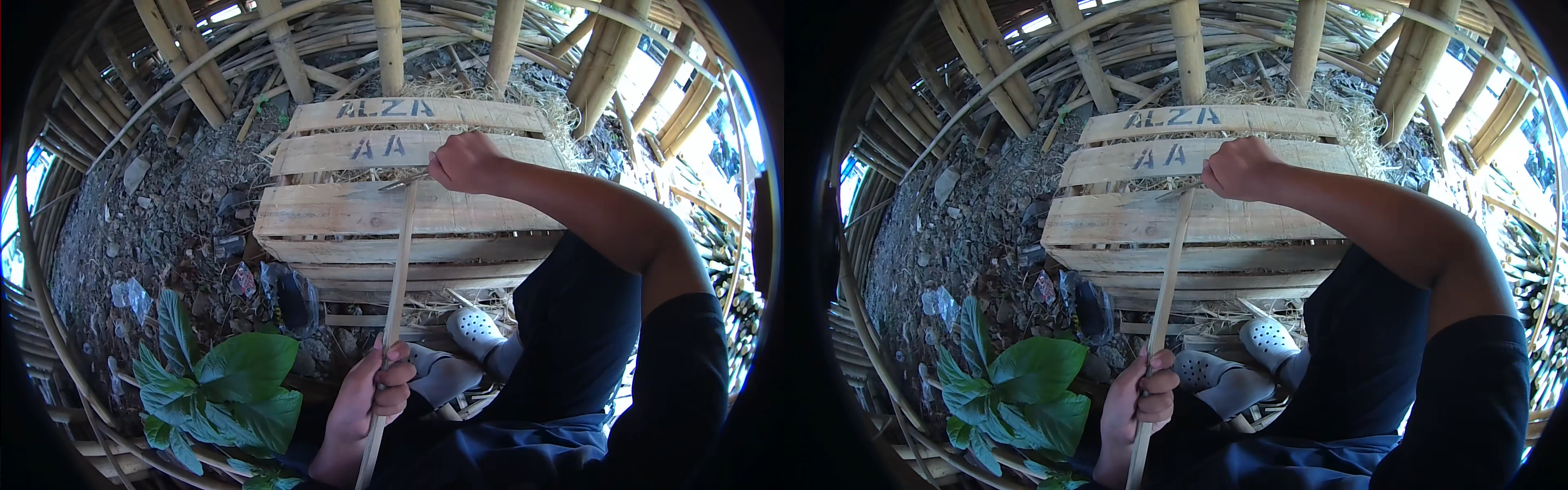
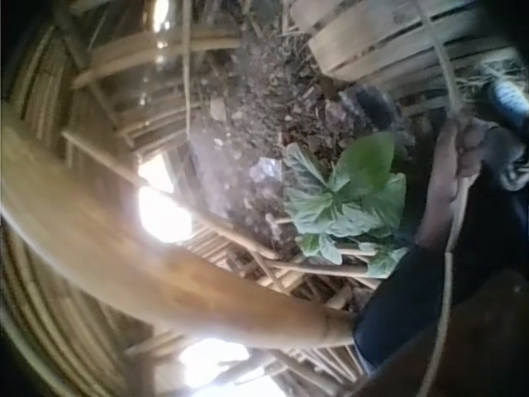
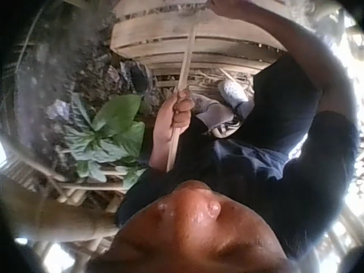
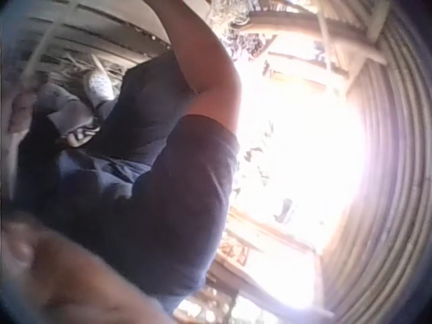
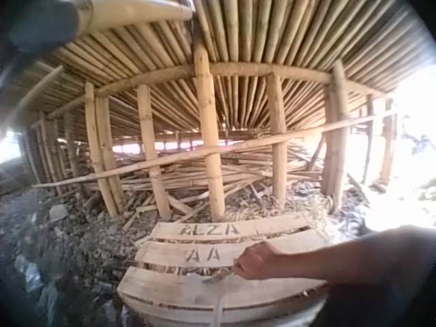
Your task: The person holds a wooden stick with one hand and scrapes along its surface with a knife.
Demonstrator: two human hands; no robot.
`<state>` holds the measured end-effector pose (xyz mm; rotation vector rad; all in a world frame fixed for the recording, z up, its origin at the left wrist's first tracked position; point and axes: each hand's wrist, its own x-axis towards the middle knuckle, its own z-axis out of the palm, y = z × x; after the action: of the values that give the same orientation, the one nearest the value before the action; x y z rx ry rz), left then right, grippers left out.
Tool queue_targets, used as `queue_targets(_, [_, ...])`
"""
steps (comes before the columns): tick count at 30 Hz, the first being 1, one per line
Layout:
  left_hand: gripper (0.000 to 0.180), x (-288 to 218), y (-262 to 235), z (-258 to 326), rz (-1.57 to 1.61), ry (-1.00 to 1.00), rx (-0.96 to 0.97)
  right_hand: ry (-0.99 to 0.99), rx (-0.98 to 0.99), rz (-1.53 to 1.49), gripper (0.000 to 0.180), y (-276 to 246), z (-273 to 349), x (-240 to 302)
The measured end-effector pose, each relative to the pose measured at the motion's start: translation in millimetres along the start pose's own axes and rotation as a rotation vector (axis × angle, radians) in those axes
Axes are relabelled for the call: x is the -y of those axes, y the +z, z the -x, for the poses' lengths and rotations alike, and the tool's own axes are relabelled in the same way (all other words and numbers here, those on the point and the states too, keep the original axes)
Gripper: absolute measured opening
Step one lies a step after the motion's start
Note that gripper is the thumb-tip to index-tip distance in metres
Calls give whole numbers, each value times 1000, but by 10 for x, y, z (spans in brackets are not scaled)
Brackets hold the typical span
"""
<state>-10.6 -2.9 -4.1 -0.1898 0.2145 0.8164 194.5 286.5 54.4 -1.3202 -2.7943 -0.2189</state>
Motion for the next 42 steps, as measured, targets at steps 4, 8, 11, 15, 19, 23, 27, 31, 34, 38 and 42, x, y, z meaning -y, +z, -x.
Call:
queue_targets(4, [29, 9, 20, 18, -4, 45, -36, -292, 31, -1, 45, -9, 96, 304])
queue_targets(8, [29, 14, 24, 10, 32, 22, 7, 65, 11, 10, 42, 63, -47, -11])
queue_targets(11, [28, -41, 28, 68, -15, 100, -5, -153, 123, 275, 38, 87, 24, -103])
queue_targets(15, [29, -164, -24, 145, -33, 195, 16, 147, 117, 97, 39, -264, 10, 99])
queue_targets(19, [29, -160, -51, 112, -37, 201, -24, 167, -16, 55, 48, -495, 102, 398])
queue_targets(23, [26, -169, -89, 31, 52, 214, -35, -207, 72, -360, 50, -480, 307, 744])
queue_targets(27, [25, -178, -63, 26, -10, 217, -51, -406, 226, -217, 48, -285, 485, 1020])
queue_targets(31, [27, -172, -42, 28, -142, 206, -111, -380, 203, -179, 47, -253, 382, 937])
queue_targets(34, [30, -205, -86, 28, -185, 171, -98, -398, 162, -151, 46, -204, 367, 938])
queue_targets(38, [30, -178, -49, 71, -245, 168, -126, -488, 235, -143, 47, -238, 518, 1105])
queue_targets(42, [30, -182, -49, 65, -195, 170, -118, -392, 131, -75, 46, -227, 299, 931])
